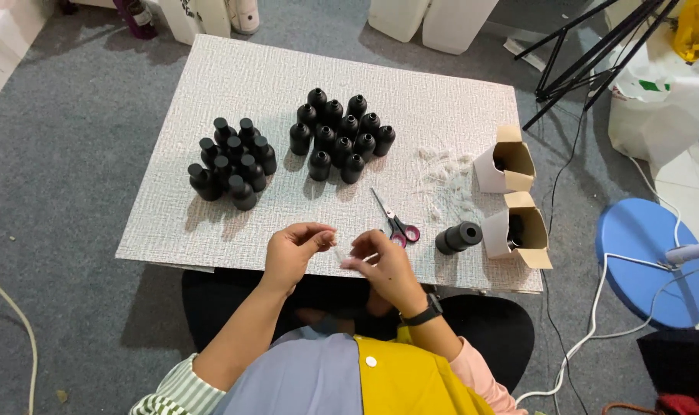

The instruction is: Assembling small black dropper bottles by inserting plastic tips and screwing on caps.

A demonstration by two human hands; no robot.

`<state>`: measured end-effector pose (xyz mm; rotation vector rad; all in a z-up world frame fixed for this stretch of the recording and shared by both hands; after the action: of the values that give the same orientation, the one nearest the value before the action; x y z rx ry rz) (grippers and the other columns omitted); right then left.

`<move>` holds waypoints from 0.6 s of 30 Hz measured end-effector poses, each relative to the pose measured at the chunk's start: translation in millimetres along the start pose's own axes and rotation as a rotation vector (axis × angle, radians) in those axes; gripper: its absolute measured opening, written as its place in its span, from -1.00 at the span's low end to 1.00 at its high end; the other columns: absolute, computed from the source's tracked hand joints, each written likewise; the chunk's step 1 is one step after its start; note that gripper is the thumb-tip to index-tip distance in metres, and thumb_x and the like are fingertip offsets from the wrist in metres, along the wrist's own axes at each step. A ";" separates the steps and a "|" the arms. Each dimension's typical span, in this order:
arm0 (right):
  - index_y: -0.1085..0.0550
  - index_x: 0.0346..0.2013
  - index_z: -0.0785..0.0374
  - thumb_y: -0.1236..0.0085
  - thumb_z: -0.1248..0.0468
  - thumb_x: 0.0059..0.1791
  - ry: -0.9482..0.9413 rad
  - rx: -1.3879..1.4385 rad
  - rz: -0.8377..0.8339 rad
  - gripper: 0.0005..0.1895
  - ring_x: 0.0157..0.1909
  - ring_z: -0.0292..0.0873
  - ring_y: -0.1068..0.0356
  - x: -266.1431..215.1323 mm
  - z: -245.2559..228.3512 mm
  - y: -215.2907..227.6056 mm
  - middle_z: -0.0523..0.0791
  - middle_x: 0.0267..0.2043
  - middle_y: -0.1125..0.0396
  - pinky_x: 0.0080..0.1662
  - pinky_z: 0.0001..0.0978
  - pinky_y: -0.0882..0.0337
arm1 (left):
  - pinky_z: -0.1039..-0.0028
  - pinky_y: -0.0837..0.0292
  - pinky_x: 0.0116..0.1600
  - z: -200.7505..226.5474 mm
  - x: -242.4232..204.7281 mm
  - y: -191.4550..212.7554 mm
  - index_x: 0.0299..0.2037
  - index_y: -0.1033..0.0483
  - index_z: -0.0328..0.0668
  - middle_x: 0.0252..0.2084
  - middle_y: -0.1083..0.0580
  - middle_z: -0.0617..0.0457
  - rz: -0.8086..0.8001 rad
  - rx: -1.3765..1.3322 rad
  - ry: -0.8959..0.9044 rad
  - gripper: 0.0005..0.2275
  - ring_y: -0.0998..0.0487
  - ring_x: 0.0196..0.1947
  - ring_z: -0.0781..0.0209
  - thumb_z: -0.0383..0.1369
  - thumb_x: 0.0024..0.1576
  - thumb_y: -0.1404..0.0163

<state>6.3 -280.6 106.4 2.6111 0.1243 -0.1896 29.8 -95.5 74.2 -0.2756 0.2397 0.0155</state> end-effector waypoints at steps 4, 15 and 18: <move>-0.49 -0.11 0.15 -0.43 0.13 -0.12 -0.009 -0.259 0.148 -0.62 -0.08 -0.09 -0.55 9.1 13.8 41.5 -0.07 -0.15 -0.50 -0.05 -0.35 -0.56 | 0.50 -0.64 -0.11 15.3 3.2 -2.3 -0.20 -0.69 -0.33 -0.40 -0.64 -0.17 0.009 -0.011 -0.026 -0.85 -0.66 -0.35 0.26 -0.48 0.05 -0.27; -0.51 -0.05 0.34 -0.28 0.14 -0.03 -0.221 -0.704 0.106 -0.63 -0.12 0.00 -0.55 33.1 71.0 68.1 -0.01 -0.09 -0.32 -0.18 -0.28 -0.60 | 0.49 -0.67 -0.19 34.8 5.7 -6.5 -0.17 -0.46 -0.33 -0.39 -0.61 -0.13 -0.027 -0.113 -0.031 -0.81 -0.67 -0.38 0.20 -0.50 0.10 -0.20; -0.53 -0.15 0.32 -0.32 0.09 -0.07 -0.204 -0.712 0.118 -0.62 -0.12 0.03 -0.54 42.1 79.5 68.2 -0.04 -0.16 -0.35 -0.16 -0.26 -0.58 | 0.43 -0.68 -0.17 41.3 3.5 -11.7 -0.18 -0.50 -0.33 -0.38 -0.63 -0.14 -0.061 -0.069 -0.048 -0.87 -0.69 -0.36 0.18 -0.47 0.15 -0.16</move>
<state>47.4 -377.2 64.9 1.8724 -0.0337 -0.3039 43.4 -95.6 115.0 -0.3503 0.1831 -0.0304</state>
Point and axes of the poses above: each hand's wrist, its own x-axis towards the middle knuckle, its own y-axis out of the back of the hand, z = x × y, the point moved 9 cm from there along x, towards the middle knuckle
